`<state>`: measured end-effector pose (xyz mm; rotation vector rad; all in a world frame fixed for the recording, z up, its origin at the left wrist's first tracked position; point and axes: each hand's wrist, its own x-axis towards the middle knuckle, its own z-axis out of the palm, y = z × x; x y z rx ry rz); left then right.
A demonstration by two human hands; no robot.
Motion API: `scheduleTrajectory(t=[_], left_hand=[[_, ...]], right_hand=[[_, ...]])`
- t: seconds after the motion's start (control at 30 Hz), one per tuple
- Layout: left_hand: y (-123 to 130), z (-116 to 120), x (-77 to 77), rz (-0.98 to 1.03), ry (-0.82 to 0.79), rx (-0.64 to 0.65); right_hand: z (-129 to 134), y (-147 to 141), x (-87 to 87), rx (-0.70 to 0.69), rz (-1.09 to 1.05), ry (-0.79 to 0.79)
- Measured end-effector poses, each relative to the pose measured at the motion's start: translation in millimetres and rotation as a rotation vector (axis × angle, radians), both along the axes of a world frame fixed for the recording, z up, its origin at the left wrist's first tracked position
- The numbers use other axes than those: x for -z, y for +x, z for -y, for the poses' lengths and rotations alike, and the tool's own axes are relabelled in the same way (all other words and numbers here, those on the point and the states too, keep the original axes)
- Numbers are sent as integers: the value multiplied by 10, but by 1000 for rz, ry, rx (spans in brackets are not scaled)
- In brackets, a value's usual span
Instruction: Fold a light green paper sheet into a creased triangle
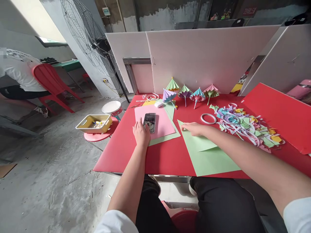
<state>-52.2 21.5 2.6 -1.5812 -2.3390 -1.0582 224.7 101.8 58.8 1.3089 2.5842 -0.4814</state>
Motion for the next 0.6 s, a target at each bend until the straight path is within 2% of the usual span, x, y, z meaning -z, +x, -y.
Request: scheduleTrajectory(t=[0.13,0.3,0.47,0.6], left_hand=[[15,-1,-18,9,-46,-15],[40,-29,-98,9,-166,-26],[131,-295,-245,-7,-352,-25],[272,-542,-308,-24,-478,-98]], right_hand=[[36,37,2,2,10,-99],[126,13,-29,54,-51,-134],[264,-54,-40,89,-112,-87],[333,-63,-8,62,-154,-43]])
